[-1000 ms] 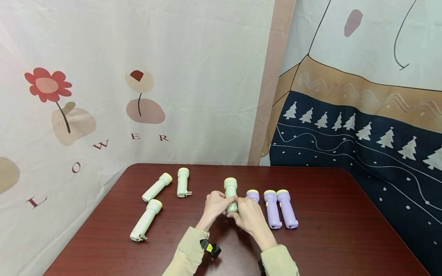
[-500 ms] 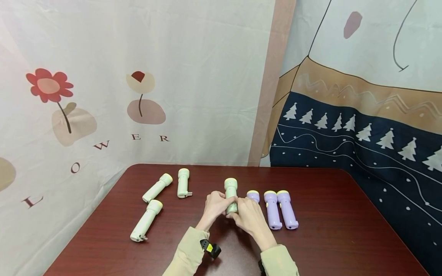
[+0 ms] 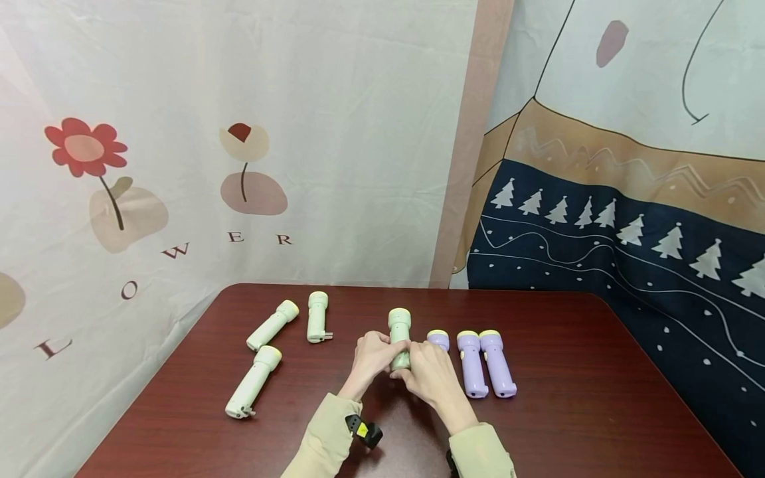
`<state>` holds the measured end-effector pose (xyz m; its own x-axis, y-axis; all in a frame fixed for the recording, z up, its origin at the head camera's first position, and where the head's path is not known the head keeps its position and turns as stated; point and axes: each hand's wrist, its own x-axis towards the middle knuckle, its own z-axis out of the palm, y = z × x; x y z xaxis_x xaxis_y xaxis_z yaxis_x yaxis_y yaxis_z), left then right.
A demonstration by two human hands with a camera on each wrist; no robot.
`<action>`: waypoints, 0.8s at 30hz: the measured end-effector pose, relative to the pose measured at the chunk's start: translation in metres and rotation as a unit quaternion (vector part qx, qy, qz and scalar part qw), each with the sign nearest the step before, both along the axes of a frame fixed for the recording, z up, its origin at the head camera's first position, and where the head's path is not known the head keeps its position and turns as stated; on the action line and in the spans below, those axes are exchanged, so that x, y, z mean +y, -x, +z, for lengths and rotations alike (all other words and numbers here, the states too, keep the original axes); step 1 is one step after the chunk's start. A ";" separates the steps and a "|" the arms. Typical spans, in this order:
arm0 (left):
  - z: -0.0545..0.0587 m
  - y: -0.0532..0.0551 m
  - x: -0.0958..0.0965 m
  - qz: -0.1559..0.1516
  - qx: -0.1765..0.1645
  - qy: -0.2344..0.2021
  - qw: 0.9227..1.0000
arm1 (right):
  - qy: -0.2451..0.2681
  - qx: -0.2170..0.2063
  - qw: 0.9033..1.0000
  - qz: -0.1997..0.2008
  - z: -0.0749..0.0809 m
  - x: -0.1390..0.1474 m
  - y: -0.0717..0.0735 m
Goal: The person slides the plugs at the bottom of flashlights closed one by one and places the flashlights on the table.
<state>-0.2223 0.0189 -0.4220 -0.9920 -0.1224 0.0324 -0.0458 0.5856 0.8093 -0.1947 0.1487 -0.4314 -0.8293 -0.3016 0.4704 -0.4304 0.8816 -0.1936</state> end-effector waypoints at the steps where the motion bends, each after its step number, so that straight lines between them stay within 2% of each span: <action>1: 0.000 0.000 0.000 -0.001 -0.001 0.000 1.000 | -0.002 0.000 1.000 0.001 0.000 0.000 0.000; 9: 0.002 -0.002 0.000 -0.002 -0.008 -0.012 1.000 | -0.003 0.024 1.000 0.009 0.000 0.001 -0.001; 14: 0.000 -0.002 0.000 -0.013 -0.026 -0.018 0.999 | -0.013 0.015 1.000 0.020 -0.002 0.004 0.000; 17: -0.004 -0.001 -0.001 -0.025 -0.040 -0.027 0.999 | -0.031 0.004 0.999 0.035 -0.002 0.009 0.001; 20: -0.007 0.000 -0.002 -0.039 -0.031 -0.029 0.998 | -0.061 -0.005 0.997 0.055 -0.001 0.016 0.002; 24: -0.011 -0.001 -0.002 -0.052 -0.010 0.005 0.999 | -0.110 -0.013 0.990 0.082 0.001 0.032 0.005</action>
